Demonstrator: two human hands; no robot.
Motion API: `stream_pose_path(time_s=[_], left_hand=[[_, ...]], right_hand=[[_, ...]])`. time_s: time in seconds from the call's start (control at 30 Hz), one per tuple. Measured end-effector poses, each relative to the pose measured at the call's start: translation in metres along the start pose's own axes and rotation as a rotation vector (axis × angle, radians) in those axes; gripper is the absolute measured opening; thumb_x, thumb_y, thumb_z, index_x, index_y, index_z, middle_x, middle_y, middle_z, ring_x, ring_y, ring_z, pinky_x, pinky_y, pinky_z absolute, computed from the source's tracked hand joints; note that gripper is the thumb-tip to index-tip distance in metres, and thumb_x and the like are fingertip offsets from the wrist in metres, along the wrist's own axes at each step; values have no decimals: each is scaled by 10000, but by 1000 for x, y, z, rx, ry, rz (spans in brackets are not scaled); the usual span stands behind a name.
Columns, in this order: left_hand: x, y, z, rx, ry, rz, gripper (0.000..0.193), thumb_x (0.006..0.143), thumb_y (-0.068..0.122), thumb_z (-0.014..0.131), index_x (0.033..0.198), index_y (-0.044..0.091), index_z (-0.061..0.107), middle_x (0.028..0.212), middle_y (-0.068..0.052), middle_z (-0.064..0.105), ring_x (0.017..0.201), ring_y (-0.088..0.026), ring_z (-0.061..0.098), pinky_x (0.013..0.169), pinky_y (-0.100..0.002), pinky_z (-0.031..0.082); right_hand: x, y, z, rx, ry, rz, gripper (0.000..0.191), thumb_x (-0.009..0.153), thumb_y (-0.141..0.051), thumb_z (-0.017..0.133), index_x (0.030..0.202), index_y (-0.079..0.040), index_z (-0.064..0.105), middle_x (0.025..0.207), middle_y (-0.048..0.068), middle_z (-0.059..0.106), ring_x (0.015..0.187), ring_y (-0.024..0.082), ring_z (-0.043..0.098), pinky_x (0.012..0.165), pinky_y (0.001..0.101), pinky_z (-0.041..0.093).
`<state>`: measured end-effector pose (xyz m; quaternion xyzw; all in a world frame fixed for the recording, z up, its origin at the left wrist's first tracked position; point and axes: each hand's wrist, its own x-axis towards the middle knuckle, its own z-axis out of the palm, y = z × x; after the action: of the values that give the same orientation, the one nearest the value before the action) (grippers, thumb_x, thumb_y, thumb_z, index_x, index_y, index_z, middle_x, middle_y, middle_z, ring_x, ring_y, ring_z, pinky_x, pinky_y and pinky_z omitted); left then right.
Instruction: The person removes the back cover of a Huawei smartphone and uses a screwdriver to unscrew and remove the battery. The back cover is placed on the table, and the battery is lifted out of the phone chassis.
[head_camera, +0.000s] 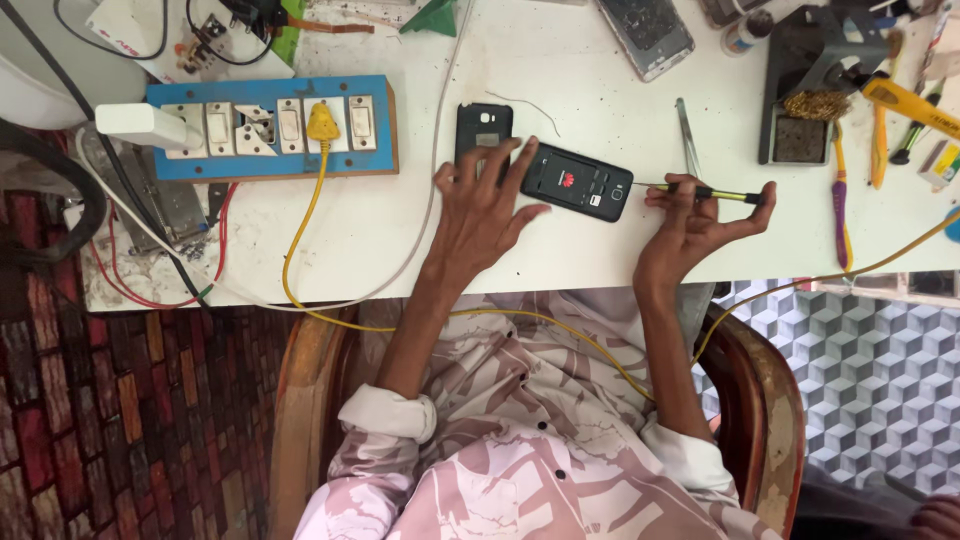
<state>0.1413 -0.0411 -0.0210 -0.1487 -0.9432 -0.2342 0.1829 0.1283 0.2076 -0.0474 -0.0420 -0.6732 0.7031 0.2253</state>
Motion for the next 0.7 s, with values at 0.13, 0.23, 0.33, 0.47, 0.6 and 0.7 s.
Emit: stream_pose_path(time_s=[0.13, 0.23, 0.33, 0.47, 0.6, 0.7], left_hand=[[-13, 11, -3, 107, 83, -255, 309, 1037, 301, 693, 1298, 137, 707, 1317, -26, 598, 1168, -225, 504, 915, -510, 279], [-20, 16, -4, 215, 118, -292, 269, 1023, 285, 694, 1239, 128, 729, 1288, -32, 603, 1170, -246, 497, 912, -521, 278], [-20, 18, -3, 260, 45, -294, 370, 981, 323, 692, 1265, 87, 706, 1318, -97, 580, 1232, -319, 464, 893, -536, 279], [-8, 13, -2, 276, 8, -333, 385, 1004, 235, 655, 1347, 60, 660, 1357, -102, 558, 1327, -351, 422, 932, -552, 292], [12, 6, 2, 168, 34, -259, 331, 993, 101, 641, 1324, 84, 653, 1391, -90, 555, 1360, -352, 413, 968, -587, 306], [31, -4, 7, 210, -68, -50, 529, 825, -31, 660, 1345, 70, 665, 1437, -117, 545, 1382, -380, 386, 1004, -609, 321]], right_hand=[[-3, -2, -1, 1, 8, 10, 740, 1233, -90, 552, 1619, -178, -73, 1033, 179, 720, 787, 191, 680, 827, 325, 585], [-4, -4, -1, 29, 0, 36, 751, 1231, -98, 560, 1632, -174, -71, 990, 158, 700, 744, 175, 655, 787, 307, 565], [-4, -6, 0, 35, -2, 62, 782, 1209, -97, 588, 1680, -175, -31, 972, 152, 695, 709, 165, 636, 747, 295, 542], [-3, -8, 0, 66, -24, 60, 763, 1212, -99, 592, 1653, -173, -26, 982, 146, 692, 716, 157, 622, 753, 302, 549], [-2, -9, -1, 105, -2, 82, 783, 1197, -92, 587, 1683, -172, -22, 979, 135, 687, 697, 151, 611, 731, 301, 546], [-2, -8, -1, 90, -8, 83, 772, 1205, -87, 583, 1690, -162, -13, 965, 142, 699, 679, 148, 611, 717, 288, 543]])
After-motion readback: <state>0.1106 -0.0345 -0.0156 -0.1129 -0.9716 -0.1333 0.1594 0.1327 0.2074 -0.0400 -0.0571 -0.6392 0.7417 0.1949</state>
